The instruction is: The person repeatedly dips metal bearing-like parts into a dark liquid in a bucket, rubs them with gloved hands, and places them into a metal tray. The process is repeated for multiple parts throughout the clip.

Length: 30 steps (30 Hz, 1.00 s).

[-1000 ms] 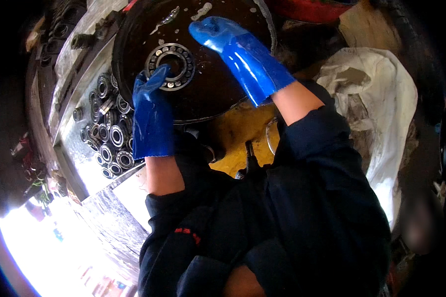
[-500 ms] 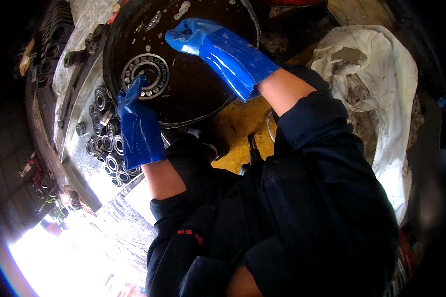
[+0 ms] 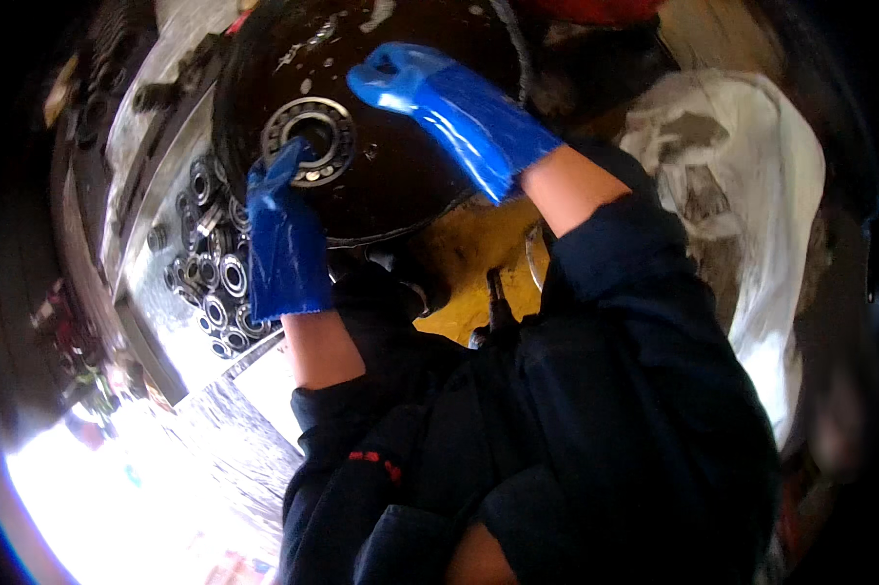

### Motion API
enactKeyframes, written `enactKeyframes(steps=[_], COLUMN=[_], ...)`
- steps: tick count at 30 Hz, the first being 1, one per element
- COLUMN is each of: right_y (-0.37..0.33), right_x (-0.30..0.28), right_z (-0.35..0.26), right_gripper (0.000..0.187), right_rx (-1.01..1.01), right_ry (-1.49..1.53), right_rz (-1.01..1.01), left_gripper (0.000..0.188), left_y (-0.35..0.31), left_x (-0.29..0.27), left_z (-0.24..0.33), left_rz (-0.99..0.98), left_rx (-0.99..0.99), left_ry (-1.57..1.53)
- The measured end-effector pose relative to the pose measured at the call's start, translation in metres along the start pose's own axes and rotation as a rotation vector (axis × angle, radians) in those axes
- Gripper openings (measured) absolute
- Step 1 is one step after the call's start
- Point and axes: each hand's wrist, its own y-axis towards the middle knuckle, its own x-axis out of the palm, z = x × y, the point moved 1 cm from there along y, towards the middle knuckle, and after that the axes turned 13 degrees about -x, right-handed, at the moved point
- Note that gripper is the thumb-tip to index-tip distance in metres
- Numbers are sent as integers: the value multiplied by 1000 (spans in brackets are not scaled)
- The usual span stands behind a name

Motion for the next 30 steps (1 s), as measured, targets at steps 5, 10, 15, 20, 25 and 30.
enactKeyframes(steps=[5,10,15,20,25,30], right_y=[9,7,-13,-19,-21,-19], right_x=[5,19,27,24,34,38], right_z=[19,36,12,7,7,8], right_gripper=[38,52,56,58,57,56], right_rx=[38,-9,26,25,45,66], right_ry=[258,63,-49,-108,-123,-208], right_rz=[-65,-20,-104,-190,-194,-244], left_gripper=[35,30,39,48,32,22], left_y=[-10,-22,-22,18,57,46], left_x=[-6,-42,-106,-175,-204,-173], left_z=[29,-21,-12,-31,-118,-94], left_rz=[-159,51,173,377,368,464], left_rx=[-128,158,-120,-360,-413,-249], left_ry=[-222,158,19,597,-48,-147])
